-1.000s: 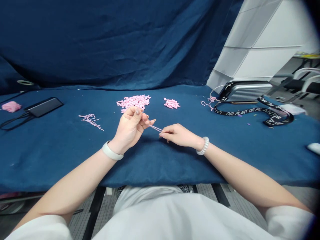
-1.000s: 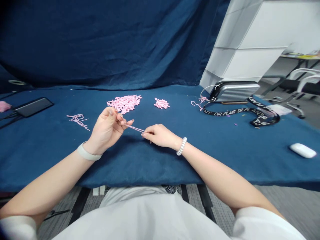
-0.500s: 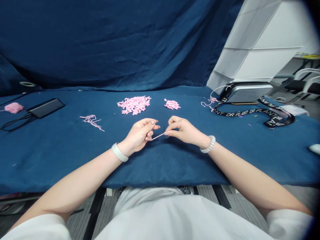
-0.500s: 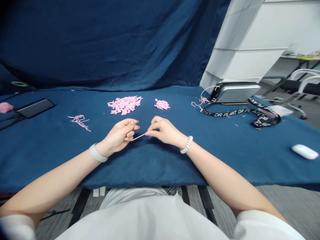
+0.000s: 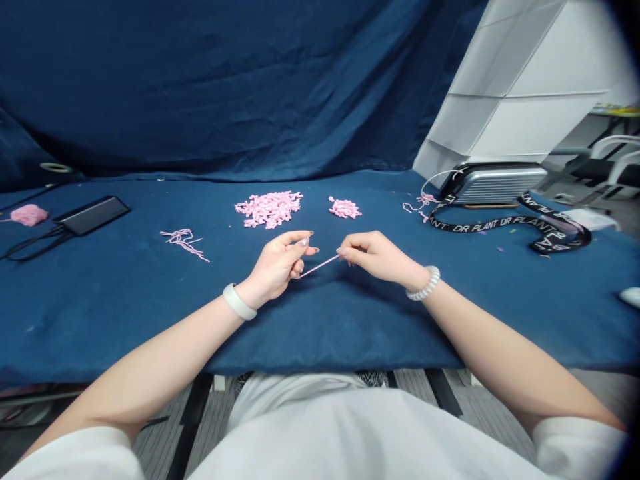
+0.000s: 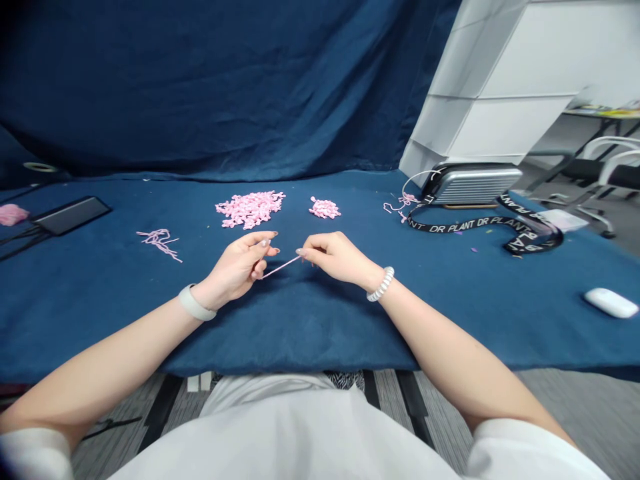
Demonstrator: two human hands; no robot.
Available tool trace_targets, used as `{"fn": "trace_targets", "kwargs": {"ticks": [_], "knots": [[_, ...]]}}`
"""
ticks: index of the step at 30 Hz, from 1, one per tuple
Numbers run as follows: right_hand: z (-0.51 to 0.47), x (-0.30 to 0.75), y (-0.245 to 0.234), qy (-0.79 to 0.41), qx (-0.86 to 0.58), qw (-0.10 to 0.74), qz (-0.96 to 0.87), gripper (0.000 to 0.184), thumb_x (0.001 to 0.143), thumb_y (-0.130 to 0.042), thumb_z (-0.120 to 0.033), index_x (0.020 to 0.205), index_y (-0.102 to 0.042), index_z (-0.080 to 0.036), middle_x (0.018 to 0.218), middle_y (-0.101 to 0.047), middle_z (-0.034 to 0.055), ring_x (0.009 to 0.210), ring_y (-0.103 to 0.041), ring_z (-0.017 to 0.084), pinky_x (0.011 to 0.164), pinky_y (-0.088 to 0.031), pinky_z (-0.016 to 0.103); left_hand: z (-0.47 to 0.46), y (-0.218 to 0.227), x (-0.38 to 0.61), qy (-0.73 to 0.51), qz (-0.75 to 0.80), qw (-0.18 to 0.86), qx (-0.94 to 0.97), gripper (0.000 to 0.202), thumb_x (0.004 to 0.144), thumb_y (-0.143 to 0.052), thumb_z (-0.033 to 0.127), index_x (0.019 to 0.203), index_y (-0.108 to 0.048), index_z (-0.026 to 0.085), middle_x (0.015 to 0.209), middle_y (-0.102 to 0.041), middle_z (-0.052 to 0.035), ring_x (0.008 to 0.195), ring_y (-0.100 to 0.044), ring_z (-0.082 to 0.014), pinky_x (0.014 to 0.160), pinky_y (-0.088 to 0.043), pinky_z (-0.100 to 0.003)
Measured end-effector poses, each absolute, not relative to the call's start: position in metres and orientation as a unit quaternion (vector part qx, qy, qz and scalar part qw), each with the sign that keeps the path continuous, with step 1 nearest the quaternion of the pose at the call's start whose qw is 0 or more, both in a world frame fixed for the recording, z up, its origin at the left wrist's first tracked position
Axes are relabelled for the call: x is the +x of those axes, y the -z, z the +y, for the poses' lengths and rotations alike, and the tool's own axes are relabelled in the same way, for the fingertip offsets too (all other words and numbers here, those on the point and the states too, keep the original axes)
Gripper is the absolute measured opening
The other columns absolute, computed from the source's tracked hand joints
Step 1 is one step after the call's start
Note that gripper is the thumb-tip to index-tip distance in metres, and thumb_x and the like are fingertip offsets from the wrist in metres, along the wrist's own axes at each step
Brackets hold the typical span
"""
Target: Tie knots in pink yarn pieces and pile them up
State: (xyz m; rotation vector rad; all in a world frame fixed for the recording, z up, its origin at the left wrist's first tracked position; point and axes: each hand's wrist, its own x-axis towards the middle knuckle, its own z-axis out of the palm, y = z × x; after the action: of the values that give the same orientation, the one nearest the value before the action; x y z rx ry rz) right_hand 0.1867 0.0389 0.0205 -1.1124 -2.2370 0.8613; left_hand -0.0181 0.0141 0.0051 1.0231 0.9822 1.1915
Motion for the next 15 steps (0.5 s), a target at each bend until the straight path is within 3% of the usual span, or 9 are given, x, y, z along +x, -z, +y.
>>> {"fn": "trace_targets", "kwargs": {"ticks": [4,10,15], "knots": [[0.034,0.185,-0.026,-0.303,-0.387,0.272,-0.828,0.04,0.081,-0.044,-0.046,0.081,-0.062,-0.01,0.072,-0.059,0.0018,0.061,-0.046,-0.001,0.062,-0.033,0.011,0.013,-0.005,-0.018,-0.51,0.411,0.601,0.458,0.047,0.071,-0.07,0.039,0.11,-0.056,0.018,0.072,-0.064,-0.0022,0.035,-0.04,-0.0002,0.035,-0.031,-0.013],[0.023,0.177,-0.024,-0.287,-0.358,0.369,-0.808,0.035,0.073,-0.057,-0.046,0.073,-0.064,-0.012,0.077,-0.059,0.0036,0.07,-0.05,0.002,0.068,-0.039,0.014,0.009,-0.006,-0.016,-0.49,0.396,0.585,0.511,0.053,0.073,-0.068,0.037,0.12,-0.052,0.018,0.073,-0.067,-0.003,0.033,-0.045,-0.0033,0.031,-0.03,-0.014],[0.015,0.169,-0.021,-0.266,-0.336,0.399,-0.811,0.029,0.076,-0.056,-0.041,0.074,-0.066,-0.014,0.078,-0.06,0.0043,0.072,-0.052,0.003,0.072,-0.041,0.017,0.004,-0.008,-0.015,-0.461,0.396,0.579,0.543,0.055,0.074,-0.066,0.038,0.123,-0.051,0.017,0.073,-0.068,-0.0041,0.031,-0.048,-0.0056,0.029,-0.032,-0.016]]}}
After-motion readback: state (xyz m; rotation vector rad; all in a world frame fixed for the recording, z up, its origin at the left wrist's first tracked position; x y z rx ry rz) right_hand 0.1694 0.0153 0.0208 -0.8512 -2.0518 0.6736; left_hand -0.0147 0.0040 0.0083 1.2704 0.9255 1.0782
